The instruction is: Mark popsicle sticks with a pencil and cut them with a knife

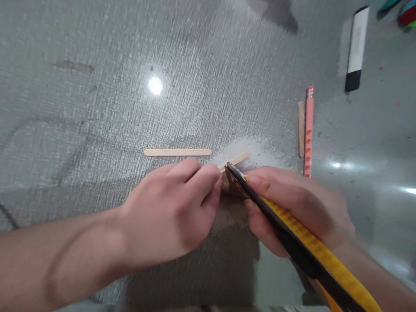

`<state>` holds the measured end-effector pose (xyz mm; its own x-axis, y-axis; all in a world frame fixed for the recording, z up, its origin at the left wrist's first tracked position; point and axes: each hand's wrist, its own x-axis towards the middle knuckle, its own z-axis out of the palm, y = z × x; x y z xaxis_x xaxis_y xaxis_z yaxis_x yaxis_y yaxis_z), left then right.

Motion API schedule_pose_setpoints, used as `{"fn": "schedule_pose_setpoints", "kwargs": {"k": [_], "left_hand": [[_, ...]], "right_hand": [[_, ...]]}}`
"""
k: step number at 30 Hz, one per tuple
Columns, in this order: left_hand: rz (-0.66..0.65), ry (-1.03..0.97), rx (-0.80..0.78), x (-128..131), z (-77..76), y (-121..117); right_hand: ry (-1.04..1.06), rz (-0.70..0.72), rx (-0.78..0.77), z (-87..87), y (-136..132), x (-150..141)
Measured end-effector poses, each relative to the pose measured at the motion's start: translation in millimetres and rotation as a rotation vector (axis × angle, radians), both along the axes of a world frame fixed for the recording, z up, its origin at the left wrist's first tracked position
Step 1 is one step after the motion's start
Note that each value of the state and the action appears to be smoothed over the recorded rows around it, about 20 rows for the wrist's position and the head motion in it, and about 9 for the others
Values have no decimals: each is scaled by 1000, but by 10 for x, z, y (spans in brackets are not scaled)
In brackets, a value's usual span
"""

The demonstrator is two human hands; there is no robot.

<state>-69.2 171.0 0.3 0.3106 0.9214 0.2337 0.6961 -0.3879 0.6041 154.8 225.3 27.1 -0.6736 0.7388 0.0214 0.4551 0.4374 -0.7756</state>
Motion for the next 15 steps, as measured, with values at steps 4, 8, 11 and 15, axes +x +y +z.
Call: {"fn": "schedule_pose_setpoints", "kwargs": {"k": [4, 8, 11, 15], "left_hand": [[-10, -17, -26, 13, 2, -7], [-12, -21, -35, 6, -4, -8], [-12, -25, -17, -6, -13, -3], [-36, -26, -32, 0, -6, -8]], "right_hand": [[-75, 88, 254, -55, -7, -9], [-72, 84, 257, -73, 12, -11], [-79, 136, 245, -64, 46, -16], [9, 114, 266, -98, 78, -33]]}}
